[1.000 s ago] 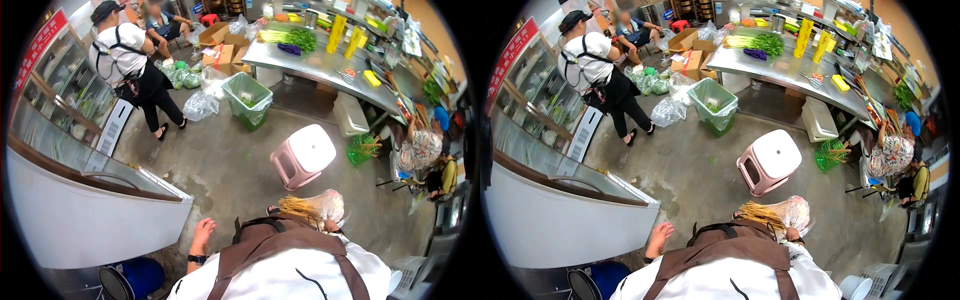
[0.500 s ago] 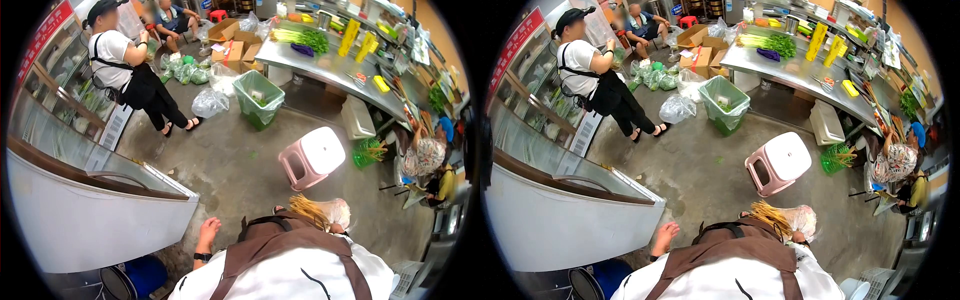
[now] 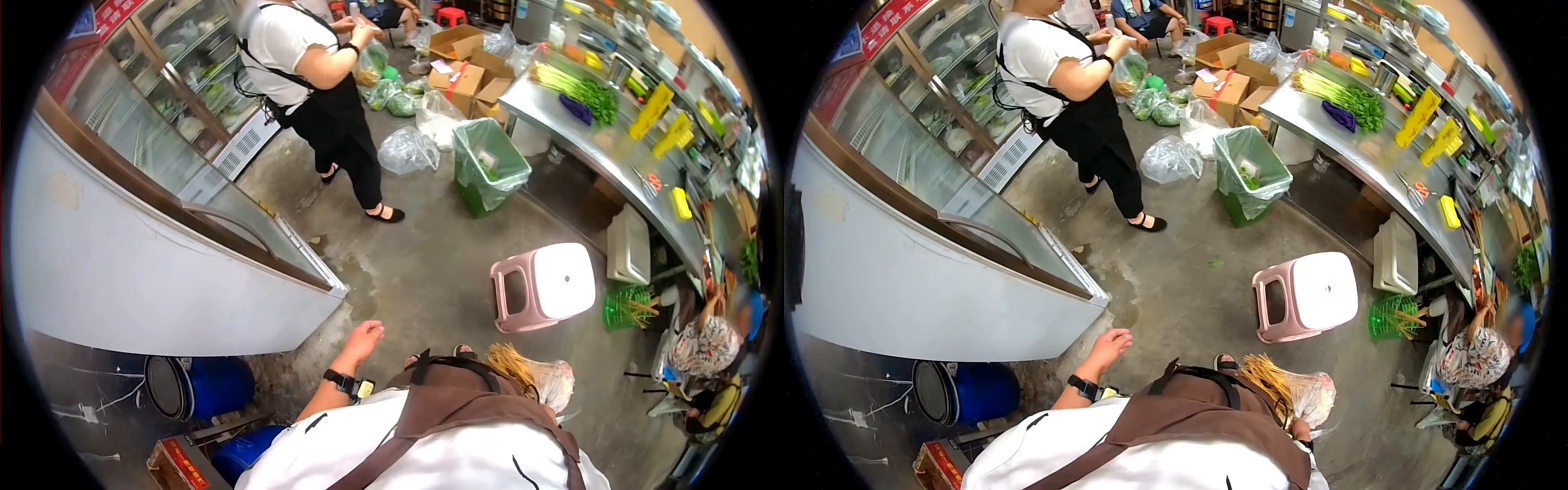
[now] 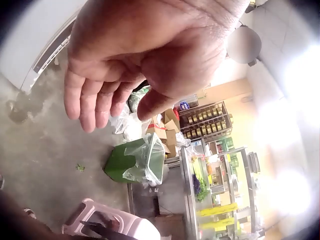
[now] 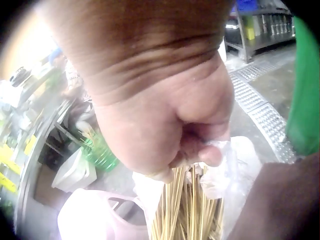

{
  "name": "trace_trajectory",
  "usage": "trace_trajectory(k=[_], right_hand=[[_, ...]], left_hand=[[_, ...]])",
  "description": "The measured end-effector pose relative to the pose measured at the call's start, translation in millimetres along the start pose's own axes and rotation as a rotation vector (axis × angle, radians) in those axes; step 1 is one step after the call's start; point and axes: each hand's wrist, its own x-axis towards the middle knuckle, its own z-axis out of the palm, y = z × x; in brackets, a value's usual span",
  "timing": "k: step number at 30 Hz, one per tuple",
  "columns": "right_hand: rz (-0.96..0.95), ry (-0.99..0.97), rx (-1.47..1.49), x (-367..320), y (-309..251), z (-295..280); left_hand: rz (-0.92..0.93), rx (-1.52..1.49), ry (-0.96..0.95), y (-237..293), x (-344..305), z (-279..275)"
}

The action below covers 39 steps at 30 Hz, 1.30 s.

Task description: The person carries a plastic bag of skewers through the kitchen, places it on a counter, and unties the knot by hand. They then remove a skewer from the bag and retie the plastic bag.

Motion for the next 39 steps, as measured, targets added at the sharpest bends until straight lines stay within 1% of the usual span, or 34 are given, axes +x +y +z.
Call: trace_trajectory(k=[2,3,5,6,8,9,10,11,12,14,15,16,18,19,20,22,23,24,26,27,28,30,31,32,33,34,36,37,39], right_hand=[[0.145,-0.006,0.256,-10.1,-10.1,-15.0],[0.147,-0.005,0.259,-13.5,-12.0,-17.3],[-0.031,0.073,-0.037,-17.2,-12.5,-20.6],[-0.03,0.073,-0.035,-17.5,-13.0,-23.1],[0.066,-0.011,0.138,-24.4,-24.5,-39.3],[0.068,-0.015,0.138,-25.4,-26.1,-42.8],[0.028,-0.02,0.071,-22.8,-23.3,-42.3],[-0.011,-0.026,0.004,-21.6,-20.1,-40.6],[-0.002,0.002,0.017,-63.5,-68.4,-96.6],[0.064,-0.021,0.076,-68.0,-79.3,-107.3],[0.17,-0.028,0.305,-78.9,-88.9,-117.9],[0.041,-0.032,0.038,-68.6,-82.4,-111.3],[-0.108,0.065,-0.085,-20.1,-21.1,-42.1],[-0.02,0.001,0.003,-55.6,-62.2,-94.3],[-0.024,-0.004,-0.011,-42.5,-45.9,-79.0],[0.155,-0.108,0.317,-8.9,-16.0,-39.8],[0.007,-0.118,0.09,1.7,-3.9,-31.4],[0.166,0.039,0.337,-3.3,-10.9,-29.0],[-0.066,-0.006,-0.043,-16.4,-22.0,-45.7],[-0.025,-0.011,-0.02,-14.9,-22.8,-46.2],[-0.033,-0.013,-0.036,-13.1,-23.8,-48.7],[0.199,-0.083,0.4,-4.7,-22.7,-40.4],[0.44,-0.102,0.771,1.3,-25.1,-36.0],[0.144,-0.017,0.656,52.1,60.5,36.6],[-0.164,0.117,0.491,46.1,70.0,50.3],[-0.417,0.277,0.335,41.0,75.1,62.4],[-0.18,0.128,0.05,54.3,54.9,45.3],[-0.082,0.033,-0.107,5.4,-27.5,-26.1],[-0.068,0.026,-0.102,2.6,-47.1,-33.4]], left_hand=[[-0.004,0.033,-0.004,-4.7,4.2,3.9],[-0.006,0.066,-0.012,-6.5,5.4,6.4],[-0.014,0.098,-0.023,-11.6,2.0,12.7],[-0.025,0.127,-0.031,-14.3,0.7,15.4],[-0.044,0.103,-0.036,-12.5,-6.5,23.5],[-0.064,0.079,-0.039,-12.3,-10.4,27.0],[-0.07,0.081,-0.039,-14.7,-11.8,29.3],[-0.041,0.061,-0.013,-17.7,-12.5,31.4],[-0.013,0.041,0.012,-21.5,-13.9,32.6],[-0.035,0.043,0.009,-18.6,-17.9,35.1],[-0.051,0.043,0.008,-16.5,-18.7,37.1],[-0.058,0.041,0.006,-15.4,-17.0,36.4],[-0.01,0.035,0.017,-14.0,-12.4,31.7],[-0.019,0.035,0.029,-13.2,-12.2,30.9],[-0.025,0.023,0.036,-11.9,-12.7,30.3],[-0.004,0.034,0.051,-9.9,-13.0,29.2],[-0.012,0.038,0.051,-6.3,-15.5,28.9],[-0.015,0.02,0.063,-7.5,-16.1,28.1],[-0.007,0.011,0.067,-12.3,-18.2,24.9],[-0.01,-0.005,0.078,-15.2,-19.3,22.3],[-0.029,0.006,0.065,-18.6,-20.5,18.9],[-0.052,0.009,0.057,-25.3,-24.7,12.0],[-0.037,0.006,0.084,-28.4,-27.3,8.0],[-0.021,0.006,0.109,-31.0,-30.1,4.0],[-0.025,0.001,0.111,-34.5,-33.0,-0.9],[-0.037,-0.036,0.119,-38.0,-36.5,-6.8],[-0.052,-0.073,0.124,-41.7,-42.1,-18.6],[-0.058,-0.068,0.133,-42.6,-44.8,-25.6],[-0.067,-0.061,0.141,-45.8,-48.1,-39.4]])
